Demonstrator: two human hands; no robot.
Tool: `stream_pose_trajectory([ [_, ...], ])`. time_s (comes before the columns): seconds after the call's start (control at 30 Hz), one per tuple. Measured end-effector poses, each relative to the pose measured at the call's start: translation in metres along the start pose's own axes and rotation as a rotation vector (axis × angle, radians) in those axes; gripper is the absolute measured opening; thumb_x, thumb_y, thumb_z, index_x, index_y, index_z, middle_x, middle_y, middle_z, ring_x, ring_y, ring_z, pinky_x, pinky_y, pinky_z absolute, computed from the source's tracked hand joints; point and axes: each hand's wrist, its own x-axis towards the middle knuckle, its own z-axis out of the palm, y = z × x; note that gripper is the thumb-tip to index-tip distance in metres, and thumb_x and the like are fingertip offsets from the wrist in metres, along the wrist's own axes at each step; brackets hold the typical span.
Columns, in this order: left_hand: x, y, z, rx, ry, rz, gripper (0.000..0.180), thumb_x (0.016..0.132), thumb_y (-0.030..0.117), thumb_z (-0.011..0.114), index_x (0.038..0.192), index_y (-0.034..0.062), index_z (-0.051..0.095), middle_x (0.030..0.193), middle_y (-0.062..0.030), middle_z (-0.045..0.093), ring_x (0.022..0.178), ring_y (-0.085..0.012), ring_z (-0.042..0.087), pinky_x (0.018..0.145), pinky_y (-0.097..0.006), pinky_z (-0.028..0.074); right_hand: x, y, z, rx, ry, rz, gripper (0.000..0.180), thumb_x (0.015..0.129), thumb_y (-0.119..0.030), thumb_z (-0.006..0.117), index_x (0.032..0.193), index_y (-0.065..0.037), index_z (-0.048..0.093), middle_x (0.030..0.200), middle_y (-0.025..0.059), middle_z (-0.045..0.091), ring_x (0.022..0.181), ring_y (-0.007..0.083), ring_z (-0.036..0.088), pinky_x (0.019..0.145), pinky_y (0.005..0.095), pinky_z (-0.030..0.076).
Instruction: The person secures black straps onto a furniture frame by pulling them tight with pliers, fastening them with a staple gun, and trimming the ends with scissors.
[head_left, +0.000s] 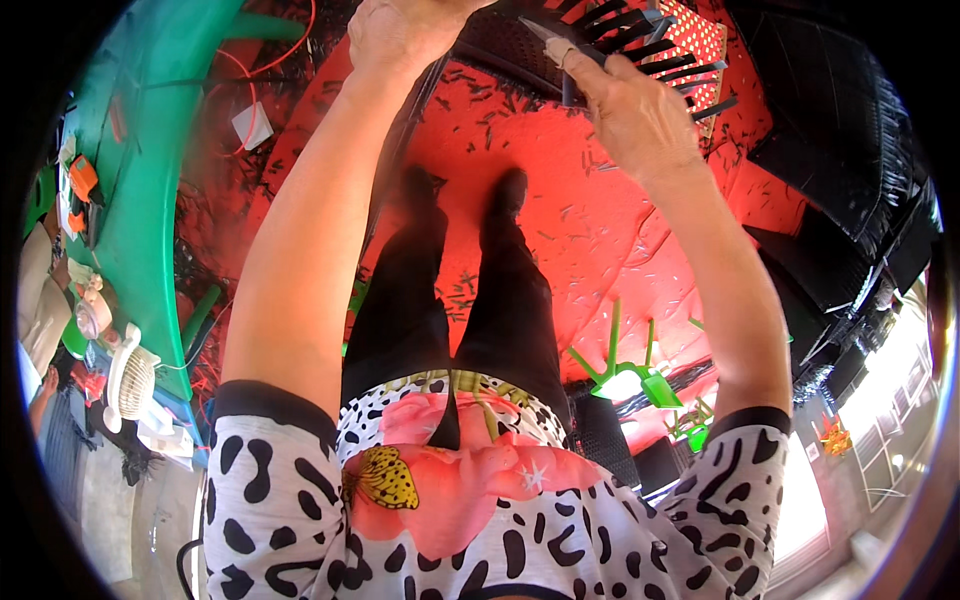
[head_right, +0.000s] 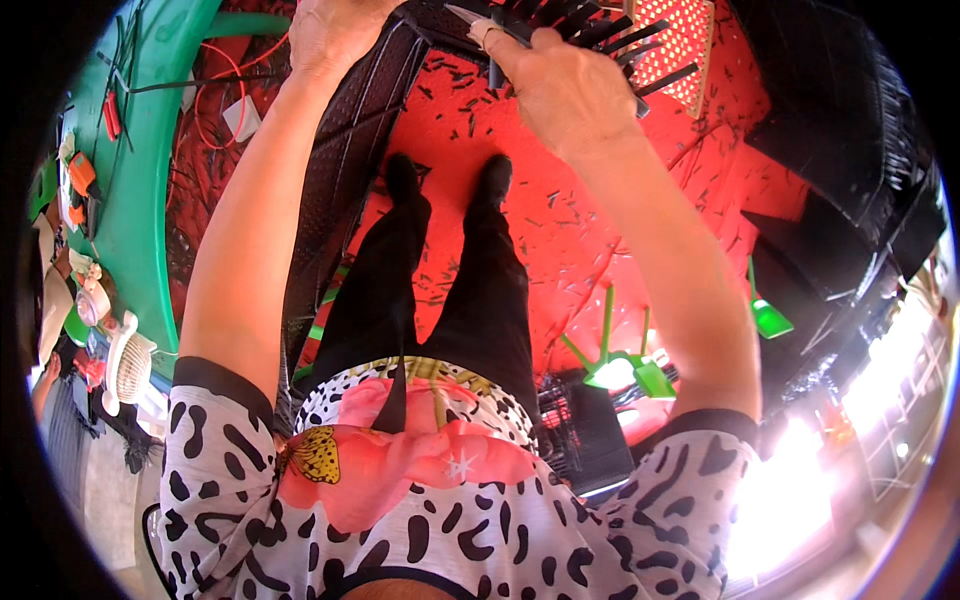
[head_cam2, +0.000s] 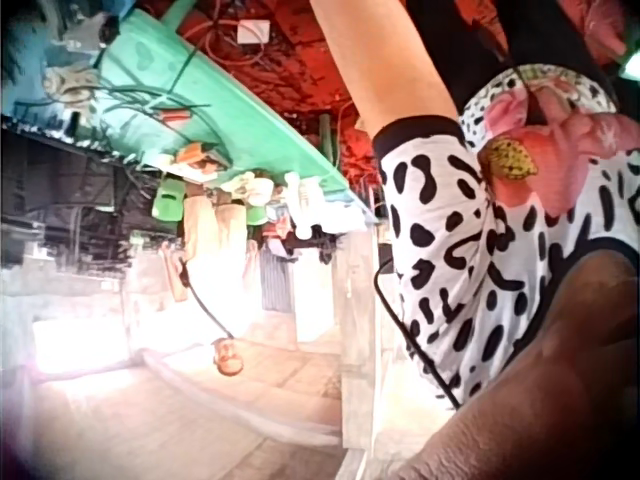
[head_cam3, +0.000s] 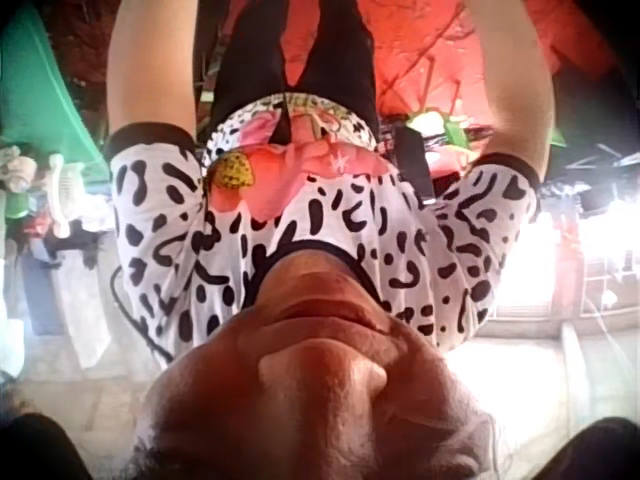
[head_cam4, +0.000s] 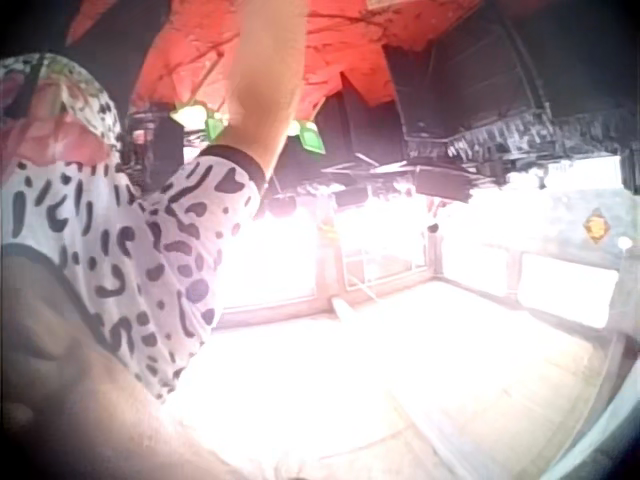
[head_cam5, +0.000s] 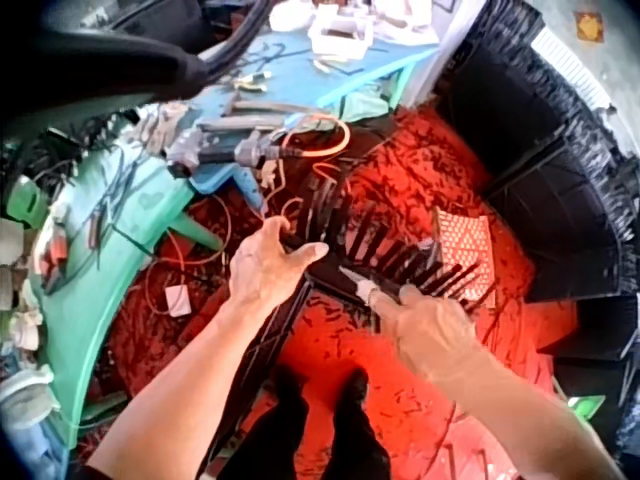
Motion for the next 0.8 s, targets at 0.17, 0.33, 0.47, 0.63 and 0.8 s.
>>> stream_pose_trajectory([
  [0.17,0.009,-0.003,0.0,-0.032,-0.048,-0.042,0.067,0.074,0.051,0.063,0.116,0.0013,0.049,0.095,-0.0185,0.061,0.091,-0.0313,0.058,0.078,-0.039,0.046,0.006,0.007,0.008,-0.07,0.072,-0.065,0.05,0.081,-0.007,0.051,0.125,-0.03,0.045,0.071,0.0098,0.049,0.061,0.0302,0.058,0.054,0.0422,0.049],
  [0.33,0.005,-0.001,0.001,-0.009,0.01,0.033,0.066,0.073,0.051,0.064,0.114,0.0012,0.05,0.084,-0.0165,0.062,0.081,-0.0298,0.06,0.07,-0.038,0.046,0.007,0.004,0.033,0.674,0.289,-0.029,0.038,0.081,-0.006,0.052,0.118,-0.016,0.054,0.087,0.013,0.062,0.076,0.0304,0.062,0.068,0.0358,0.051],
  [0.47,0.009,0.008,0.001,-0.017,-0.078,-0.094,0.063,0.073,0.05,0.064,0.112,0.002,0.05,0.088,-0.018,0.061,0.086,-0.031,0.059,0.073,-0.039,0.046,0.006,-0.017,0.047,1.39,0.155,0.279,0.034,0.086,-0.003,0.05,0.12,-0.003,0.051,0.084,0.0068,0.064,0.067,0.0131,0.058,0.06,0.0247,0.048],
  [0.63,0.003,0.011,0.003,-0.023,0.041,-0.029,0.063,0.073,0.051,0.064,0.11,0.0026,0.05,0.09,-0.0179,0.061,0.088,-0.0317,0.058,0.074,-0.041,0.045,0.001,-0.046,0.057,2.088,0.131,0.437,0.038,0.087,-0.003,0.05,0.124,-0.007,0.048,0.061,-0.004,0.043,0.046,0.003,0.032,0.039,0.0176,0.027],
  [0.8,-0.002,-0.002,0.022,0.054,0.234,0.098,0.065,0.073,0.052,0.064,0.11,0.0009,0.051,0.089,-0.0169,0.061,0.085,-0.0306,0.059,0.072,-0.04,0.046,-0.001,-0.02,0.071,0.647,0.602,0.051,0.034,0.08,-0.002,0.056,0.113,-0.009,0.058,0.063,0.0044,0.053,0.049,0.0196,0.051,0.044,0.0318,0.042],
])
